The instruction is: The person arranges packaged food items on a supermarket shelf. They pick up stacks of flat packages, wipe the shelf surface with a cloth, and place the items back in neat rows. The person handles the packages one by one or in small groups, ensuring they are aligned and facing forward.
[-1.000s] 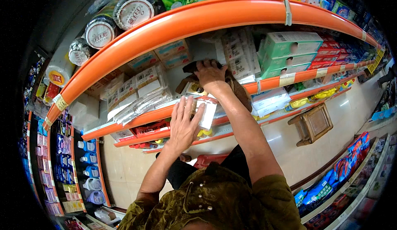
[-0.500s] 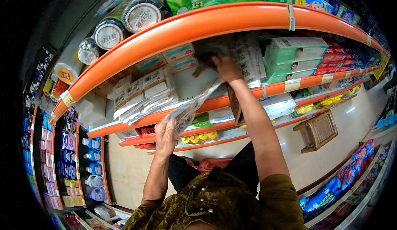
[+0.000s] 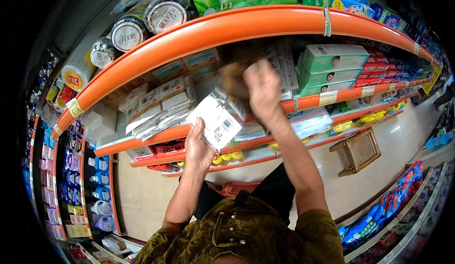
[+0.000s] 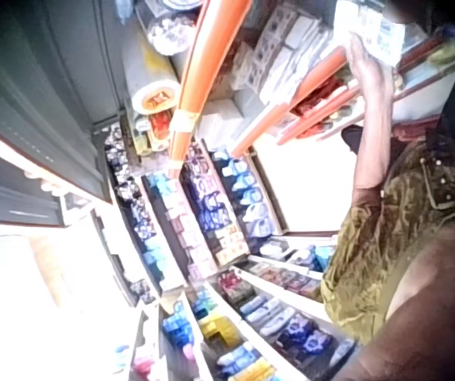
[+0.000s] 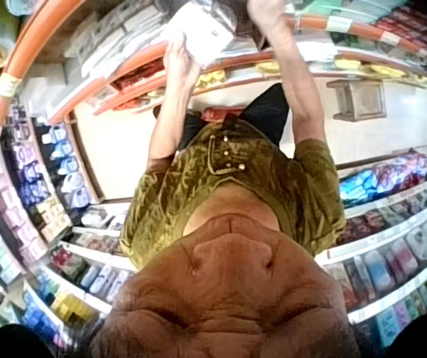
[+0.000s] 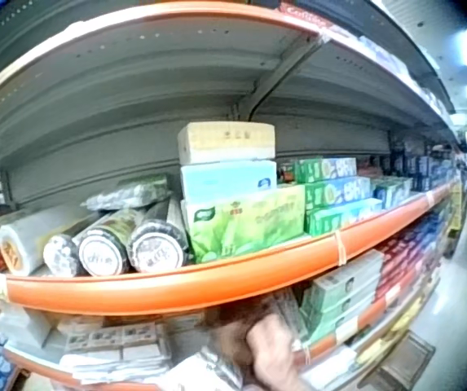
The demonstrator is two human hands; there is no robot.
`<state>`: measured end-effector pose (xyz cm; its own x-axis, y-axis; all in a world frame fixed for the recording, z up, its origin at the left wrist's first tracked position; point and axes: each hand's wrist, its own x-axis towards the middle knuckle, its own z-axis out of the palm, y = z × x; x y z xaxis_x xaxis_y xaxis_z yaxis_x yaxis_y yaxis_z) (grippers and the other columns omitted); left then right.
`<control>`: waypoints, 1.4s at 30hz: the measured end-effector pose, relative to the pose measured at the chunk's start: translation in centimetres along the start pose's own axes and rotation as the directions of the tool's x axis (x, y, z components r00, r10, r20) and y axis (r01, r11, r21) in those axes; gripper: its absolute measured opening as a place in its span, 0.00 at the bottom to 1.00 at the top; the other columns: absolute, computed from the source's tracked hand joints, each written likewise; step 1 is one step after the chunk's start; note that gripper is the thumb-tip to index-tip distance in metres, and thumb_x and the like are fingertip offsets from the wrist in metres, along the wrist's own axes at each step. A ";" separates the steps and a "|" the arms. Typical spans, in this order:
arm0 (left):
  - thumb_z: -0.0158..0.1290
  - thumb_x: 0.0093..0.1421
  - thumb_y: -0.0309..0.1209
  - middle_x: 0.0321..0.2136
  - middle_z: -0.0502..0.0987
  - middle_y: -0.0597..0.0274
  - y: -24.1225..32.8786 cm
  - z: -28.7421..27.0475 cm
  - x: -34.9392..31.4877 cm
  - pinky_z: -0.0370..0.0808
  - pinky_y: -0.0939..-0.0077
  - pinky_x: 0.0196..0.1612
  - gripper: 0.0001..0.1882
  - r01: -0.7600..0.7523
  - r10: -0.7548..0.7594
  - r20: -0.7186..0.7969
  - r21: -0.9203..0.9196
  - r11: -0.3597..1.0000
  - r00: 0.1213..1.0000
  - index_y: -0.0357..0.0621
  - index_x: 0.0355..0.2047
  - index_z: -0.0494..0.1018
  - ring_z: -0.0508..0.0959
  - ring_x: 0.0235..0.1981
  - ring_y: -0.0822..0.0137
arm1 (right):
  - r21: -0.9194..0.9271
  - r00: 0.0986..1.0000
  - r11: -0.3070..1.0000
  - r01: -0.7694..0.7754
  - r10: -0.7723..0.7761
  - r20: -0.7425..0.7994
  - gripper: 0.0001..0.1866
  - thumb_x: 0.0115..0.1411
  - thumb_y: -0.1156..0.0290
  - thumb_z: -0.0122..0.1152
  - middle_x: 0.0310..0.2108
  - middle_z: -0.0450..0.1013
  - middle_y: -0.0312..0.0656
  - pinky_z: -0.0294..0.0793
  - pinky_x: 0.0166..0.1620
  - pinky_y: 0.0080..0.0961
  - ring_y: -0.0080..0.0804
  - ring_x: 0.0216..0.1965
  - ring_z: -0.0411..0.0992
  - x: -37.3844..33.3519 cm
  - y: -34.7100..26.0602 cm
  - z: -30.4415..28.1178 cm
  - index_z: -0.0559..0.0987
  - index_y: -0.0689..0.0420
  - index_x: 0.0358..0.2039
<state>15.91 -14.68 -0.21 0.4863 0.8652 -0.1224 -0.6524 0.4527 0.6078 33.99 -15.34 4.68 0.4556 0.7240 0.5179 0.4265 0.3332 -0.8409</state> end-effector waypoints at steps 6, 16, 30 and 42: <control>0.41 0.61 0.36 0.44 0.67 0.58 0.4 -0.8 1.2 0.68 0.67 0.47 0.19 -0.117 0.124 -0.066 0.102 0.988 0.990 0.40 0.49 0.59 0.69 0.45 0.65 | -0.277 0.772 0.869 0.409 -0.167 0.614 0.18 0.56 0.59 0.46 0.48 0.63 0.48 0.59 0.49 0.44 0.46 0.49 0.61 -2.9 2.5 4.1 0.70 0.55 0.43; 0.40 0.61 0.34 0.37 0.71 0.57 0.4 -1.9 -0.7 0.71 0.71 0.42 0.15 -0.112 0.137 -0.076 0.272 0.956 0.988 0.37 0.44 0.62 0.73 0.38 0.68 | -0.822 0.744 0.566 0.066 0.521 0.419 0.21 0.59 0.55 0.36 0.55 0.54 0.41 0.45 0.52 0.65 0.41 0.57 0.50 2.2 7.6 6.8 0.63 0.47 0.51; 0.43 0.58 0.34 0.24 0.71 0.64 10.0 5.2 1.0 0.73 0.82 0.26 0.11 -0.352 0.289 0.201 0.516 0.781 0.936 0.37 0.30 0.68 0.73 0.25 0.75 | -0.818 0.936 0.575 0.010 0.283 0.210 0.15 0.54 0.61 0.48 0.40 0.68 0.47 0.66 0.44 0.38 0.47 0.43 0.66 3.0 12.0 5.4 0.71 0.53 0.40; 0.47 0.54 0.25 0.37 0.72 0.53 21.5 -5.8 5.8 0.75 0.65 0.39 0.15 -0.248 0.253 0.020 0.290 0.924 0.967 0.39 0.43 0.65 0.74 0.37 0.59 | -0.776 0.935 0.631 0.001 0.274 0.223 0.18 0.57 0.58 0.45 0.45 0.64 0.48 0.64 0.47 0.38 0.46 0.47 0.64 2.4 10.8 5.5 0.69 0.51 0.45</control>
<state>1.25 1.32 7.59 0.3166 0.9472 0.0512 -0.5551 0.1412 0.8197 35.40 -6.69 -3.99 0.3684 0.9035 0.2192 0.8756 -0.2580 -0.4083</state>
